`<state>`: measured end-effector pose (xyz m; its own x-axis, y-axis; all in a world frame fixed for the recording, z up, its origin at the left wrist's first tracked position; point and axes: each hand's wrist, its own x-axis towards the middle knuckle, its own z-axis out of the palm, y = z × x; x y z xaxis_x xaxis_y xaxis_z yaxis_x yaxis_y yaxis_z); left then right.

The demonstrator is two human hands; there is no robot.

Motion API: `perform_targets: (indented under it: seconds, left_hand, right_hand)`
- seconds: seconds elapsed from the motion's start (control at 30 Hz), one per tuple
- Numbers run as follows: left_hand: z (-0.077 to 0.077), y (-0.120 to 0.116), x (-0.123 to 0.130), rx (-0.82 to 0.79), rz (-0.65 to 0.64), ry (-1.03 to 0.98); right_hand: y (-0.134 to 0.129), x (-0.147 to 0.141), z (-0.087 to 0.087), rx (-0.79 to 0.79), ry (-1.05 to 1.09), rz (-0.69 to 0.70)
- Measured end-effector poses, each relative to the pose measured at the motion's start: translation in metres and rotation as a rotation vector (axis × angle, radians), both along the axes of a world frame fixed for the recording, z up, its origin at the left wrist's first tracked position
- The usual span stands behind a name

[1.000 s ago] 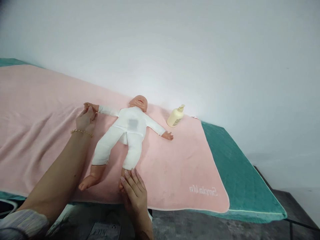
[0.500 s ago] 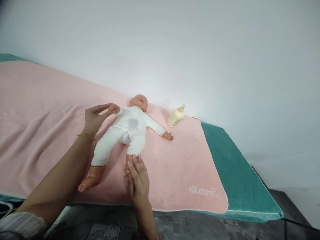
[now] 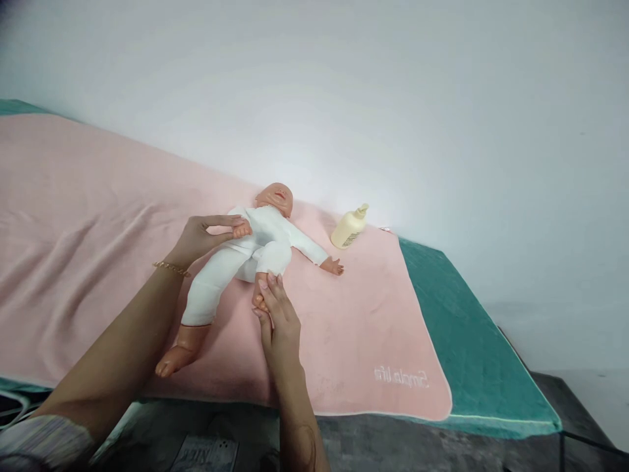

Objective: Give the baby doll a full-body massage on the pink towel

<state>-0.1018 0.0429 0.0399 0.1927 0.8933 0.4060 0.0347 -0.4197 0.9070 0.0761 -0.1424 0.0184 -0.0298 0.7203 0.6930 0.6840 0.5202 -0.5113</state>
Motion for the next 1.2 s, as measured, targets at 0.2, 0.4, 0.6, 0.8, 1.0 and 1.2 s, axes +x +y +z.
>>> perform_targets:
  seconds: [0.2, 0.4, 0.6, 0.8, 1.0, 1.2]
  left_hand:
    - [0.001, 0.004, -0.006, -0.028, 0.122, -0.195]
    - [-0.009, 0.023, -0.018, -0.016, 0.297, -0.491]
    - [-0.034, 0.045, -0.033, -0.448, 0.539, -0.665]
    - [-0.052, 0.061, -0.045, -0.515, 0.562, -0.637]
    - [-0.053, 0.059, -0.046, -0.505, 0.532, -0.618]
    - [-0.035, 0.044, -0.035, -0.305, 0.551, -0.575]
  right_hand:
    - [-0.029, 0.005, -0.007, -0.022, 0.013, -0.003]
    - [-0.058, 0.008, -0.014, -0.083, -0.075, -0.017]
    - [-0.072, 0.007, -0.033, 0.015, -0.199, -0.008]
    - [-0.078, 0.002, -0.061, 0.073, -0.242, -0.084]
    - [-0.081, 0.000, -0.070, 0.089, -0.239, -0.126]
    - [-0.079, -0.004, -0.076, 0.063, -0.212, -0.193]
